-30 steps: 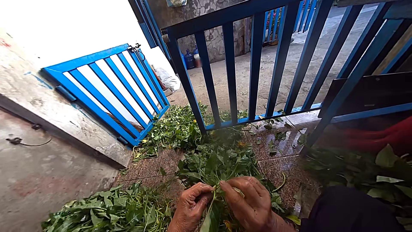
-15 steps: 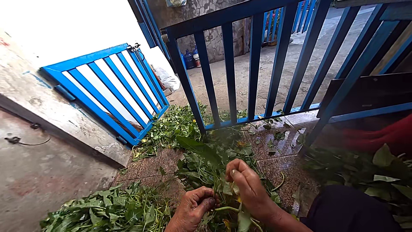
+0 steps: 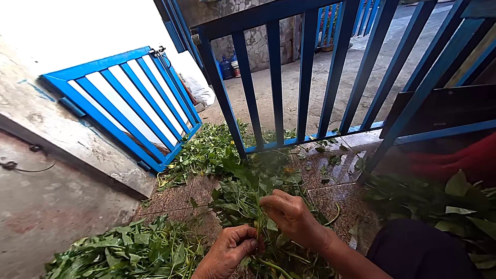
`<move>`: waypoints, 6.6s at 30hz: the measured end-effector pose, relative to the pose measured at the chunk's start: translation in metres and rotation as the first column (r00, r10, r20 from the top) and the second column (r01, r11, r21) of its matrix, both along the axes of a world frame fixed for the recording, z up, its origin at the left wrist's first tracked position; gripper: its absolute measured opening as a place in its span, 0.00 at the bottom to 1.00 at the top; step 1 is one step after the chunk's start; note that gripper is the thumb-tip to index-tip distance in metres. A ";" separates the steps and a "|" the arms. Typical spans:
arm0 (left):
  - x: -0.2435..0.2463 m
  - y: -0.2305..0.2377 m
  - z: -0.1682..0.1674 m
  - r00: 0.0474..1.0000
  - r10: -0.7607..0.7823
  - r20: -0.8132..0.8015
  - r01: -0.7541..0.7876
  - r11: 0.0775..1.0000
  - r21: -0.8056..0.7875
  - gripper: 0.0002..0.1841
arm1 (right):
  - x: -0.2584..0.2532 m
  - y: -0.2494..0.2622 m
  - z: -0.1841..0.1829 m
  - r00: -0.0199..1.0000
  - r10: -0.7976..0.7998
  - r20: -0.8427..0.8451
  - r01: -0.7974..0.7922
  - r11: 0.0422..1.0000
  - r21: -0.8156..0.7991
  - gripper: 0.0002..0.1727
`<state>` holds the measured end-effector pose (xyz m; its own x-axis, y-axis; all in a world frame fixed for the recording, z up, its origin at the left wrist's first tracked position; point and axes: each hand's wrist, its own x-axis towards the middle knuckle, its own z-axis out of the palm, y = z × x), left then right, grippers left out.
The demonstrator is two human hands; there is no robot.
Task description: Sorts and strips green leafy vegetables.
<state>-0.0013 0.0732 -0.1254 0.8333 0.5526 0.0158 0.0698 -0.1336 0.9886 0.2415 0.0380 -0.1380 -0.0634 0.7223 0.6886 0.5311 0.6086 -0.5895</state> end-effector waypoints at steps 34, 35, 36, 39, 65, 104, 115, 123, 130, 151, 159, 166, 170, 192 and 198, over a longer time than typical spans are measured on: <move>-0.009 0.022 0.020 0.464 0.865 -0.190 -0.790 0.307 -0.531 0.07 | -0.047 -0.081 -0.068 0.761 0.553 0.338 0.048 0.472 -0.880 0.33; -0.008 0.021 0.021 0.487 0.852 -0.191 -0.785 0.331 -0.523 0.07 | -0.046 -0.080 -0.067 0.804 0.481 0.349 0.065 0.513 -0.856 0.31; -0.005 0.018 0.021 0.511 0.838 -0.190 -0.780 0.359 -0.512 0.07 | -0.047 -0.081 -0.067 0.874 0.335 0.353 0.058 0.648 -0.759 0.28; 0.003 0.008 0.017 0.624 0.762 -0.175 -0.726 0.481 -0.491 0.06 | -0.068 -0.062 -0.056 0.991 -0.101 0.083 0.125 0.916 -0.381 0.28; -0.008 0.018 0.028 0.170 0.985 -0.031 -0.703 0.099 -0.704 0.15 | -0.088 -0.062 -0.122 0.915 -0.195 0.354 0.217 0.976 -0.023 0.10; -0.037 0.019 0.039 0.183 0.980 -0.081 -0.859 0.119 -0.498 0.12 | -0.074 -0.003 -0.161 0.933 -0.235 -0.271 -0.084 0.593 -0.801 0.16; -0.005 0.002 0.029 0.438 0.891 -0.121 -0.768 0.301 -0.566 0.08 | -0.084 -0.023 -0.110 0.947 -0.302 0.111 0.318 0.931 -0.181 0.09; 0.009 -0.001 0.018 0.482 0.867 -0.126 -0.736 0.323 -0.595 0.09 | -0.095 -0.028 -0.091 0.947 -0.283 0.152 0.287 0.958 -0.005 0.10; 0.008 0.000 0.018 0.557 0.827 -0.078 -0.689 0.408 -0.599 0.11 | -0.102 -0.032 -0.085 0.965 -0.237 0.111 0.241 0.970 -0.025 0.11; -0.005 0.016 0.030 0.237 0.971 -0.007 -0.817 0.196 -0.542 0.07 | -0.080 -0.058 -0.090 0.981 -0.063 0.184 0.023 0.977 0.213 0.06; -0.033 0.022 0.038 0.327 0.932 0.156 -0.820 0.361 -0.443 0.08 | -0.005 -0.078 -0.105 0.770 0.461 0.441 0.298 0.352 -0.887 0.23; -0.034 0.015 0.030 0.693 0.594 0.409 -0.452 0.800 -0.395 0.08 | -0.002 -0.019 -0.007 0.950 -0.117 0.288 0.228 0.893 -0.389 0.16; -0.038 0.017 0.025 0.799 0.341 0.495 -0.214 0.931 -0.297 0.09 | -0.032 -0.006 0.033 0.992 0.006 -0.125 -0.047 0.943 -0.330 0.17; -0.026 0.012 0.017 0.839 0.260 0.477 -0.138 0.951 -0.275 0.07 | -0.096 0.021 0.074 0.951 -0.117 -0.287 0.126 0.992 0.015 0.16; -0.024 0.012 0.014 0.818 0.321 0.477 -0.178 0.930 -0.321 0.08 | -0.092 0.017 0.077 0.676 0.104 -0.730 -0.293 0.946 -0.136 0.08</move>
